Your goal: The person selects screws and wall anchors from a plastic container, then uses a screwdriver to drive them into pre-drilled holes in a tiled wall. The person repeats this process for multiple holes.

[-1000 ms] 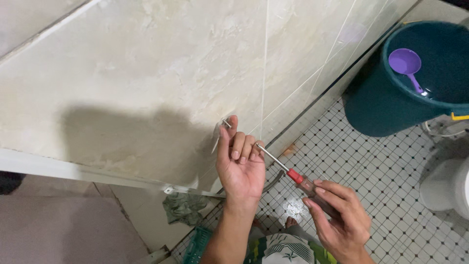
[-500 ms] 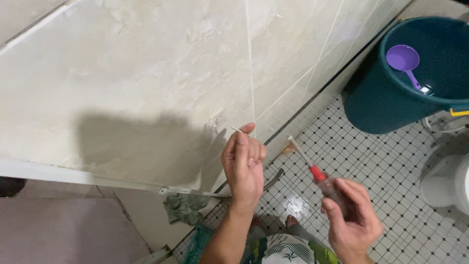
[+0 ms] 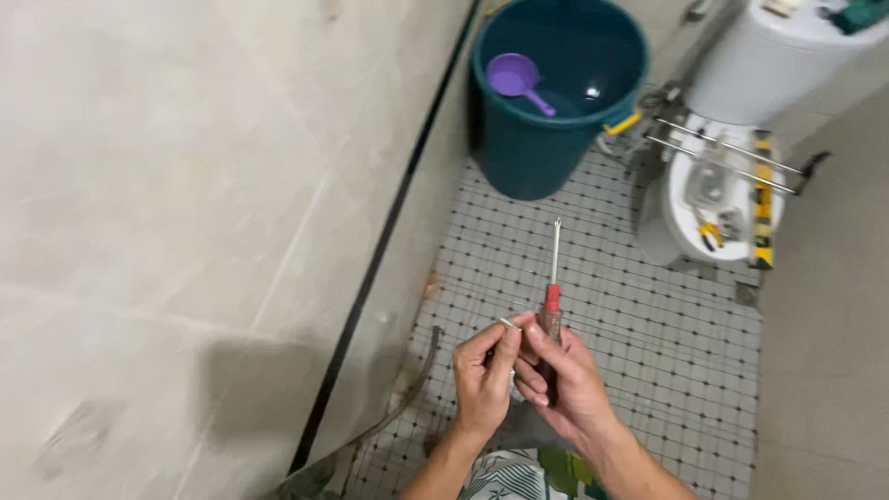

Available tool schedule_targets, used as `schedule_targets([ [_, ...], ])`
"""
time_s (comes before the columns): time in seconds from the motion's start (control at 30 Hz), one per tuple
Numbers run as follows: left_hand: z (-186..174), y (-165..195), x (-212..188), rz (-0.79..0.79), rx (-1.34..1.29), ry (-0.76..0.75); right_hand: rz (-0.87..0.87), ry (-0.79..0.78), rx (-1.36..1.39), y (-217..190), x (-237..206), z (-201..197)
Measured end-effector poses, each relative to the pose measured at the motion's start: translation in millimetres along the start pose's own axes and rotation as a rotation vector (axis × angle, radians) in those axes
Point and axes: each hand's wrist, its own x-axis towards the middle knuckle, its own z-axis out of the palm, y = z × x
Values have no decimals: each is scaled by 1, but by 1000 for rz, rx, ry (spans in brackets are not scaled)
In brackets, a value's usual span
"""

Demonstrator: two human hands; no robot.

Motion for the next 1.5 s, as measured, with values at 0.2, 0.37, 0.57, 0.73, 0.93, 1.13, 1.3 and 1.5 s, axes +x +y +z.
schedule_targets([
  [0.2,134,-77,81,316,274,-158,-51,145,-38,-130,1,-121],
  [0.37,231,-136,142,226,417,-324,-88,253,89,-225,0,-216],
  [0.57,317,-211,204,91,395,-433,-211,429,147,-293,12,-299],
  [0.73,366,-273,262,-123,297,-419,-258,636,131,-337,41,-348],
  [0.93,416,-316,344,-103,261,-556,-281,723,236,-400,87,-391],
  [1.13,471,-342,437,-329,86,-650,-349,785,256,-463,148,-429],
  [1.3,503,-383,513,-424,116,-665,-420,750,159,-512,193,-487],
  [1.5,548,-453,577,-397,222,-533,-280,873,-212,-575,256,-574],
])
